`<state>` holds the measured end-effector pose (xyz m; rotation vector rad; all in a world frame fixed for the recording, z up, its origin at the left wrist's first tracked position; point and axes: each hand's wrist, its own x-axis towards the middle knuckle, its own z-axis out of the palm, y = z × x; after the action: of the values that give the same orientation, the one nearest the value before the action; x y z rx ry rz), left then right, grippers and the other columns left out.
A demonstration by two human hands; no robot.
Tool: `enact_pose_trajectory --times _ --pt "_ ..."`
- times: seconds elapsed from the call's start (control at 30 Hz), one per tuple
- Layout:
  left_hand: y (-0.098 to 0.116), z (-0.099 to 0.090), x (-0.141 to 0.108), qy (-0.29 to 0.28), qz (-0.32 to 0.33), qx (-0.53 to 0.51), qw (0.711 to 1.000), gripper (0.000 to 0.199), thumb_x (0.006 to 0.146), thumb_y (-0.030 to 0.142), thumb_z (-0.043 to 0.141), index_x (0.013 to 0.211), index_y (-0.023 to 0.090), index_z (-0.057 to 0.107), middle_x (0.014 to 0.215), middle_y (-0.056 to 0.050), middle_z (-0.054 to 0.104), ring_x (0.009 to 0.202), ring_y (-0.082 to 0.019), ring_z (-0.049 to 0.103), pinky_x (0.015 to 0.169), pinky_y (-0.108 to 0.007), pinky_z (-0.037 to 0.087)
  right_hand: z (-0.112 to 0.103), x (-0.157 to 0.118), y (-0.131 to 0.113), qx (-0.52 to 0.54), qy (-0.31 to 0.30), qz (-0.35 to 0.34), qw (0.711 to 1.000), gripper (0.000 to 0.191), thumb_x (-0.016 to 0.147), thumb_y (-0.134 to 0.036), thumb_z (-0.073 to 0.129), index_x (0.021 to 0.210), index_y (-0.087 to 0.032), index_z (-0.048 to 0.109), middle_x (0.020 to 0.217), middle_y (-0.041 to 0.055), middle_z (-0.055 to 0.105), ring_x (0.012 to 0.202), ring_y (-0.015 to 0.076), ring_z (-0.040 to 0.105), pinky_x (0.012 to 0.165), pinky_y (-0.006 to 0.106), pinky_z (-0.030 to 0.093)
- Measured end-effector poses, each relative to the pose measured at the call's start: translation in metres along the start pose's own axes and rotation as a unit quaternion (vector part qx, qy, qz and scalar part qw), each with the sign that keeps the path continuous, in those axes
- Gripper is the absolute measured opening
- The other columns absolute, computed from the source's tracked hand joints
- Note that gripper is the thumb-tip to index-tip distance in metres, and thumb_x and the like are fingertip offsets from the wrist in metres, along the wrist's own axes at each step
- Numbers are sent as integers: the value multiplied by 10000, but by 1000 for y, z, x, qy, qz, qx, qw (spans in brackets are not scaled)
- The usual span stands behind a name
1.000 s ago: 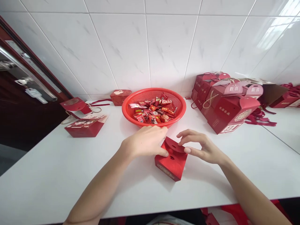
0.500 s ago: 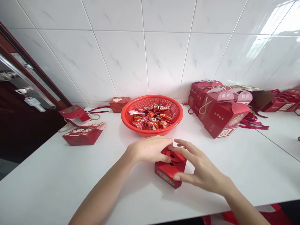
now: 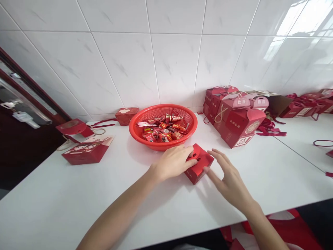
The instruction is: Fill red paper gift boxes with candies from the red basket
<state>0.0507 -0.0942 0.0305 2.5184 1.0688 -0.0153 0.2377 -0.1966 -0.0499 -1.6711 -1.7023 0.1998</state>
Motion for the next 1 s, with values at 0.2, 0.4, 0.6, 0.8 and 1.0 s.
enact_pose_trajectory --times 0.2,0.4,0.6,0.8,1.0 --pt "8 3 -3 -2 48 -17 999 253 1013 378 423 1056 222 618 1021 -69 669 990 -277 658 753 -345 489 26 -4 -14 -14 -28 -8 999 721 897 -548 637 1534 -310 397 1603 164 335 1473 396 336 1085 602 452" --pt "0 -11 -16 -43 121 -45 991 492 983 486 518 1434 289 536 1503 -85 525 1400 -303 471 1130 -434 398 -9 -10 29 39 105 2 994 478 880 -497 674 1323 -324 622 1398 106 545 1259 327 574 1020 537 522" --pt "-27 -40 -28 69 71 -34 994 527 977 552 484 1433 297 560 1564 -32 464 1436 -311 428 1164 -418 376 -101 -4 108 -69 367 199 906 477 761 -571 711 1151 -295 709 1159 118 625 1229 419 537 1056 624 424" --pt "-34 -48 -26 84 60 -29 994 462 978 522 474 1351 295 625 1438 -15 596 1325 -291 541 1086 -377 442 -122 77 181 4 355 226 907 489 578 -433 775 1010 -216 702 1116 102 632 1189 364 532 1064 562 386" --pt "-21 -39 -23 34 83 -61 994 439 974 477 489 1320 252 638 1409 -42 612 1285 -270 566 1087 -377 437 -93 122 218 78 316 182 928 580 650 -593 680 1074 -198 683 1118 107 646 1162 311 537 1032 506 415"
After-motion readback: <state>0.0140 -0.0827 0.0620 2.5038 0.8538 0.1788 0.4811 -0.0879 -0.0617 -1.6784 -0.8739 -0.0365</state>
